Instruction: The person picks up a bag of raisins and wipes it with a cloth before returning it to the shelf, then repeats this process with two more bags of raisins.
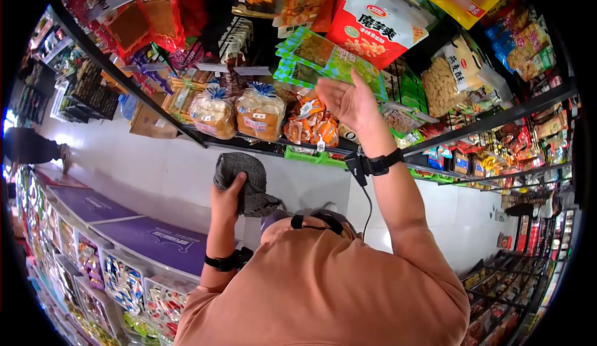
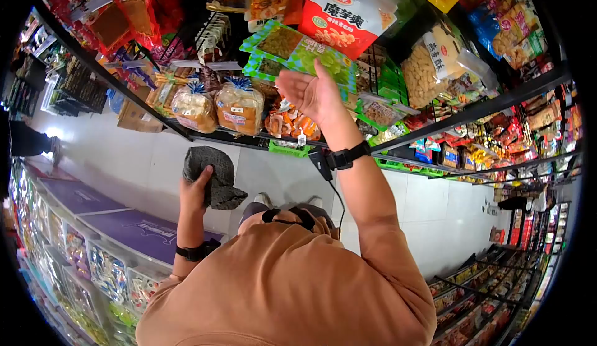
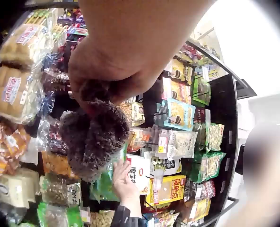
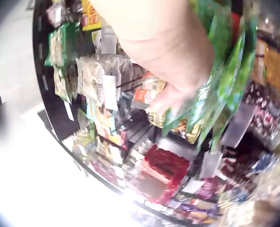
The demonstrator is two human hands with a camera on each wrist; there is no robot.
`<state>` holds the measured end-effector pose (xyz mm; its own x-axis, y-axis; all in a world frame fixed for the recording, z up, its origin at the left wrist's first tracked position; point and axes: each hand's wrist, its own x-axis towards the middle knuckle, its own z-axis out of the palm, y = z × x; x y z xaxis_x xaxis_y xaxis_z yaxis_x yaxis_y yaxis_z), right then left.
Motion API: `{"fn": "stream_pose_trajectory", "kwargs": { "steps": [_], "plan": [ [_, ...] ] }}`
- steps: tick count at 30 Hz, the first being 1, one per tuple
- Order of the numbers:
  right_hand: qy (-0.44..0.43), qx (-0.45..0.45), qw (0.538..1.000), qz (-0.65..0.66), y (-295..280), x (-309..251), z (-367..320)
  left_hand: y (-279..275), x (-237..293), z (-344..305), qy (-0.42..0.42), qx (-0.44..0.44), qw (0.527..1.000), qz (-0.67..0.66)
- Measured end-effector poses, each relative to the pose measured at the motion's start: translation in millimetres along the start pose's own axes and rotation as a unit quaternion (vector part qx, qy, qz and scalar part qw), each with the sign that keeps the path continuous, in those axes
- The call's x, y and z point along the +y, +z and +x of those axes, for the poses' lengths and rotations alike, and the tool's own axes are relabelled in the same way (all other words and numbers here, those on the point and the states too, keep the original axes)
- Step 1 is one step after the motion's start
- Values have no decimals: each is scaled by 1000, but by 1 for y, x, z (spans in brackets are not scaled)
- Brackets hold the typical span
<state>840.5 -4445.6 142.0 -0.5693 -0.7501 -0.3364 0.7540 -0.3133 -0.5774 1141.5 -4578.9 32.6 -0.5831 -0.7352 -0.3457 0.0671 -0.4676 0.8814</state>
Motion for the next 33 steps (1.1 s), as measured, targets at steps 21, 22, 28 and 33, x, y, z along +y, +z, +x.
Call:
{"fn": "stream_pose_trajectory", "kwargs": {
  "steps": [21, 22, 28, 33],
  "plan": [
    [-312, 272, 904, -104, -150, -196, 48, 121, -38, -18, 14, -64, 996, 55],
    [-349, 330, 861, -166, -155, -207, 69, 131, -40, -22, 16, -52, 998, 30],
    [-363, 438, 753, -332, -146, -266, 125, 158, -33, -60, 37, -2, 999, 7],
    [-284, 421, 731, -456, -205, -314, 205, 133, -52, -94, 66, 81, 993, 56]
  ]
}}
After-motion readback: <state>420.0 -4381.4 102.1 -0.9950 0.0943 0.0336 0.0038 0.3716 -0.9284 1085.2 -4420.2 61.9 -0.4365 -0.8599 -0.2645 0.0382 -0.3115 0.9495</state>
